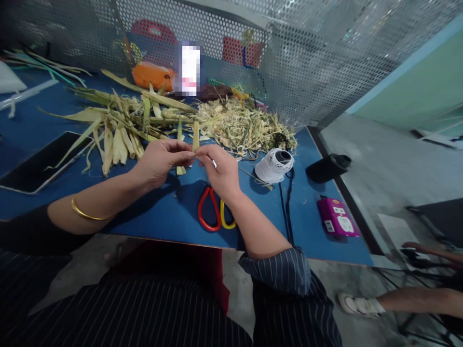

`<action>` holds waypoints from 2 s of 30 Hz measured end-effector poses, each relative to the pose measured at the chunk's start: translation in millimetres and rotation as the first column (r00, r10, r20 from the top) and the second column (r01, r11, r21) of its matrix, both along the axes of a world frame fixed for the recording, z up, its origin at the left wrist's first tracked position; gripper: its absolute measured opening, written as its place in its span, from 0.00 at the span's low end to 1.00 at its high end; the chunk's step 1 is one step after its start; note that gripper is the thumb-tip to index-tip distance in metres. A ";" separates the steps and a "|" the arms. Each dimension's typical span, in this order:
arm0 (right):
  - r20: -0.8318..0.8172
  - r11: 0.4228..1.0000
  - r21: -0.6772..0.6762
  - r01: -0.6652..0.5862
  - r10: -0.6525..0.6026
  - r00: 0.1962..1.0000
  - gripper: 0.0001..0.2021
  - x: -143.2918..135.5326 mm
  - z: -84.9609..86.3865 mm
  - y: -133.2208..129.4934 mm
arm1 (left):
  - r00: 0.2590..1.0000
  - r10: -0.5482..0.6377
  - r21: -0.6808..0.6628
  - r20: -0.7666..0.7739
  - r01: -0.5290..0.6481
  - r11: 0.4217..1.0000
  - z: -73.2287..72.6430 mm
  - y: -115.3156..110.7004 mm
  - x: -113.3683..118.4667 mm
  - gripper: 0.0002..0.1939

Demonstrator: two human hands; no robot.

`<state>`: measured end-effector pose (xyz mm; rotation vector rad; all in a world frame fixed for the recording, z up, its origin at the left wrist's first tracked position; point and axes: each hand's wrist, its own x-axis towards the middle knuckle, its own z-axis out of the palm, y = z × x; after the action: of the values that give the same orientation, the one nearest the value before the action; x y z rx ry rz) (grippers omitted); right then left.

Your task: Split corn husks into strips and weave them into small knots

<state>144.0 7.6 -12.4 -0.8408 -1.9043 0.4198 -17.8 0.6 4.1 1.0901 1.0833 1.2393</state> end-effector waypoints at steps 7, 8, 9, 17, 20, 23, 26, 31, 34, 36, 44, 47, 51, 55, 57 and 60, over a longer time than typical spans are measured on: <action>0.083 0.989 0.145 0.010 -0.022 0.996 0.05 3.4 1.3 1.2 | 0.984 -0.059 -0.185 0.167 0.090 0.979 1.0 2.8 -4.5 0.10; 0.082 0.989 0.145 0.017 -0.029 0.996 0.06 3.2 1.5 0.8 | 0.982 -0.066 -0.202 0.177 0.102 0.974 1.0 2.6 -4.4 0.09; 0.080 0.990 0.139 0.026 -0.037 0.996 0.06 2.7 1.7 0.3 | 0.981 -0.073 -0.209 0.180 0.110 0.972 1.1 2.2 -4.1 0.09; -0.065 0.995 -0.056 0.080 -0.084 0.994 0.04 -2.0 0.3 -0.9 | 0.999 -0.027 0.008 0.044 0.027 1.000 -0.9 -2.7 1.5 0.09; -0.143 0.989 -0.138 0.050 -0.070 0.987 0.03 -2.0 -2.8 1.3 | 1.000 -0.014 0.083 -0.014 0.015 0.996 -2.2 -2.8 2.4 0.09; -0.218 0.980 -0.196 0.022 -0.066 0.974 0.06 -2.1 -5.8 4.2 | 0.998 -0.010 0.109 -0.058 0.016 0.994 -2.9 -2.9 3.2 0.09; -0.280 0.965 -0.262 -0.028 -0.048 0.959 0.08 -2.5 -7.2 6.4 | 0.996 -0.003 0.127 -0.086 0.014 0.992 -3.1 -3.3 4.2 0.10; -0.294 0.956 -0.285 -0.067 -0.020 0.956 0.10 -1.4 -8.8 9.1 | 0.992 0.002 0.150 -0.129 0.018 0.989 -1.7 -3.8 5.0 0.12; -0.273 0.964 -0.259 -0.062 -0.012 0.962 0.09 -0.9 -9.4 8.8 | 0.995 -0.004 0.126 -0.098 0.016 0.992 -2.4 -3.0 5.5 0.12; -0.240 0.975 -0.220 -0.029 -0.025 0.971 0.08 -1.0 -8.6 7.1 | 0.998 -0.004 0.102 -0.055 0.010 0.995 -4.1 -2.0 5.7 0.11; 0.022 0.994 0.083 0.075 -0.077 0.997 0.03 0.2 -2.2 -0.1 | 0.997 -0.054 -0.012 0.052 0.055 0.998 -7.6 -1.3 3.1 0.10; 0.038 0.991 0.110 0.078 -0.083 0.996 0.05 1.0 -1.5 0.4 | 0.997 -0.064 -0.026 0.052 0.065 0.998 -7.4 -1.5 2.0 0.10; -0.040 0.994 0.058 0.094 -0.091 0.995 0.05 -0.2 -1.4 0.2 | 0.997 -0.066 -0.022 0.031 0.067 0.998 -7.9 -1.2 3.7 0.09; -0.087 0.992 -0.071 0.103 -0.109 0.990 0.04 -2.5 -0.9 -1.8 | 0.999 0.003 0.079 -0.035 0.000 0.997 -7.3 -1.5 6.9 0.07; -0.129 0.987 -0.135 0.082 -0.099 0.987 0.05 -3.5 -0.9 -2.4 | 0.995 0.042 0.153 -0.085 -0.029 0.988 -6.8 -1.5 7.4 0.06; -0.212 0.973 -0.224 0.052 -0.101 0.972 0.05 -4.7 -1.5 -1.6 | 0.990 0.051 0.225 -0.131 -0.021 0.974 -7.4 -0.8 7.0 0.05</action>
<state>139.3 6.1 -13.9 -0.9652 -1.6332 0.6553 -10.8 -0.2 -3.3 1.3474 1.0888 1.3552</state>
